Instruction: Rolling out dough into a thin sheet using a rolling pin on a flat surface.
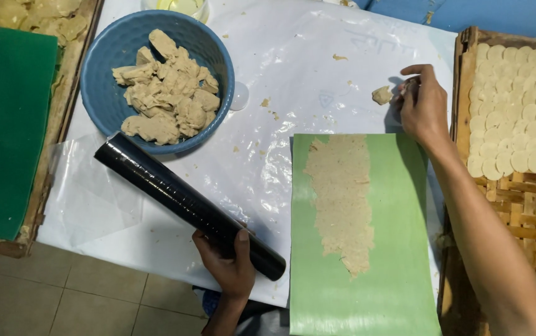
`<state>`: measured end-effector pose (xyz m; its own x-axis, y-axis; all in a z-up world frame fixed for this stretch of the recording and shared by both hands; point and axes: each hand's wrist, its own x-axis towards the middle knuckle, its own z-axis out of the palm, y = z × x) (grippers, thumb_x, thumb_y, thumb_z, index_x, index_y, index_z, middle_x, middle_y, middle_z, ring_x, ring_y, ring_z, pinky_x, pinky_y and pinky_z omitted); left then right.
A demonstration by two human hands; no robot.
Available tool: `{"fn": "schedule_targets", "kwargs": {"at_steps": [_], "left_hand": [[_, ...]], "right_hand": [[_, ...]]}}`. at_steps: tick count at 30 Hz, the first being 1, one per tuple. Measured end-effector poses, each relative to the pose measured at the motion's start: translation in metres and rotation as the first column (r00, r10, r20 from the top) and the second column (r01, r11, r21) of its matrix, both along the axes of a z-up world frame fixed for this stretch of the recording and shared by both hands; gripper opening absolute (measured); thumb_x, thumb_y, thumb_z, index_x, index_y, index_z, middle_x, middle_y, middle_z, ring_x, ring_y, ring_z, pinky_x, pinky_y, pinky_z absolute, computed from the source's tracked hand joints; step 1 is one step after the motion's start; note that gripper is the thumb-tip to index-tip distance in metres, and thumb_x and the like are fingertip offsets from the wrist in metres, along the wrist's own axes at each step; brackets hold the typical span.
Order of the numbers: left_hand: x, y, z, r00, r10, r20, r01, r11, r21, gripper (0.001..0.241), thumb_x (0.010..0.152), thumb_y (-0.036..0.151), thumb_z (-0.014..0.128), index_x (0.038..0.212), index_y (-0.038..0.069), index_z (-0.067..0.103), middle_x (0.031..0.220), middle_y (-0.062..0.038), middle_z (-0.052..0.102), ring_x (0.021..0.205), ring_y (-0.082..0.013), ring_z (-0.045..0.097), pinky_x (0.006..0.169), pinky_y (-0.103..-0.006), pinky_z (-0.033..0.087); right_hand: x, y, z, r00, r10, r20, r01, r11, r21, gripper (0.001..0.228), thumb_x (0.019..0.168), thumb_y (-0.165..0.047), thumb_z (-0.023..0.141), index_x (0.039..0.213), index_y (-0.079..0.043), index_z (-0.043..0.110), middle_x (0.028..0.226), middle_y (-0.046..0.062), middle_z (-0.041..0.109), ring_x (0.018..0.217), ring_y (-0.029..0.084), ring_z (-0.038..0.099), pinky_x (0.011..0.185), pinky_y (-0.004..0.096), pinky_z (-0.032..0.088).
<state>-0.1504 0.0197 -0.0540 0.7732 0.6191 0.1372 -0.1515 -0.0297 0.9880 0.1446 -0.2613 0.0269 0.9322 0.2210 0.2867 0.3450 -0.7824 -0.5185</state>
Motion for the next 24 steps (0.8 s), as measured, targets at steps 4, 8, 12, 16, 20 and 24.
{"fn": "schedule_targets", "kwargs": {"at_steps": [4,8,12,16,20,24], "left_hand": [[0.0,0.001,-0.005,1.0,-0.003,-0.014,0.003,1.0,-0.003,0.046,0.094,0.008,0.06,0.13,-0.002,0.033,0.094,-0.013,0.066,0.076,-0.0195,0.073,0.071,-0.0299,0.063],[0.001,0.0,-0.006,1.0,-0.001,-0.009,0.001,1.0,0.0,0.047,0.094,0.009,0.06,0.131,-0.002,0.034,0.096,-0.013,0.066,0.078,-0.0186,0.071,0.073,-0.0292,0.061],[0.0,0.0,-0.003,1.0,-0.018,-0.01,0.018,1.0,-0.015,0.047,0.093,0.007,0.061,0.131,-0.001,0.033,0.097,-0.014,0.068,0.077,-0.0188,0.072,0.071,-0.0284,0.062],[-0.001,0.001,-0.002,1.0,-0.02,-0.022,0.019,0.999,-0.035,0.049,0.091,0.004,0.061,0.132,-0.001,0.034,0.098,-0.013,0.067,0.078,-0.0169,0.069,0.072,-0.0272,0.059],[0.001,0.002,0.001,0.997,-0.079,0.005,0.079,0.996,-0.046,0.051,0.091,0.004,0.061,0.134,0.001,0.034,0.099,-0.011,0.068,0.079,-0.0166,0.069,0.073,-0.0277,0.06],[0.003,0.006,0.019,0.977,-0.206,-0.062,0.205,0.978,-0.02,0.055,0.089,0.005,0.065,0.134,0.0,0.035,0.097,-0.01,0.07,0.078,-0.0176,0.07,0.074,-0.0296,0.06]], "right_hand": [[-0.015,0.0,0.002,0.968,-0.002,0.252,-0.029,0.992,0.121,0.01,0.111,0.009,0.053,0.12,0.011,0.049,0.099,0.02,0.065,0.077,0.026,0.063,0.067,0.038,0.051],[-0.061,0.044,0.011,0.98,0.158,0.123,-0.173,0.977,0.128,0.02,0.1,0.014,0.059,0.118,0.009,0.067,0.113,0.023,0.058,0.091,0.03,0.059,0.077,0.034,0.054],[-0.103,0.086,0.006,0.887,0.458,-0.067,-0.455,0.889,0.051,0.037,0.094,-0.002,0.063,0.131,0.001,0.06,0.113,0.017,0.071,0.085,0.026,0.071,0.075,0.036,0.063],[-0.111,0.095,-0.001,0.872,0.454,-0.182,-0.449,0.891,0.069,0.04,0.085,-0.002,0.072,0.124,-0.001,0.062,0.109,0.013,0.073,0.085,0.024,0.073,0.075,0.035,0.063],[-0.112,0.101,-0.011,0.874,0.472,-0.113,-0.482,0.872,-0.083,0.025,0.089,-0.007,0.072,0.114,-0.003,0.074,0.114,0.015,0.066,0.083,0.025,0.067,0.068,0.032,0.063],[-0.12,0.104,-0.004,0.857,0.515,-0.029,-0.511,0.839,-0.187,0.037,0.092,-0.006,0.068,0.128,0.003,0.069,0.115,0.018,0.062,0.091,0.026,0.06,0.074,0.032,0.059]]}}
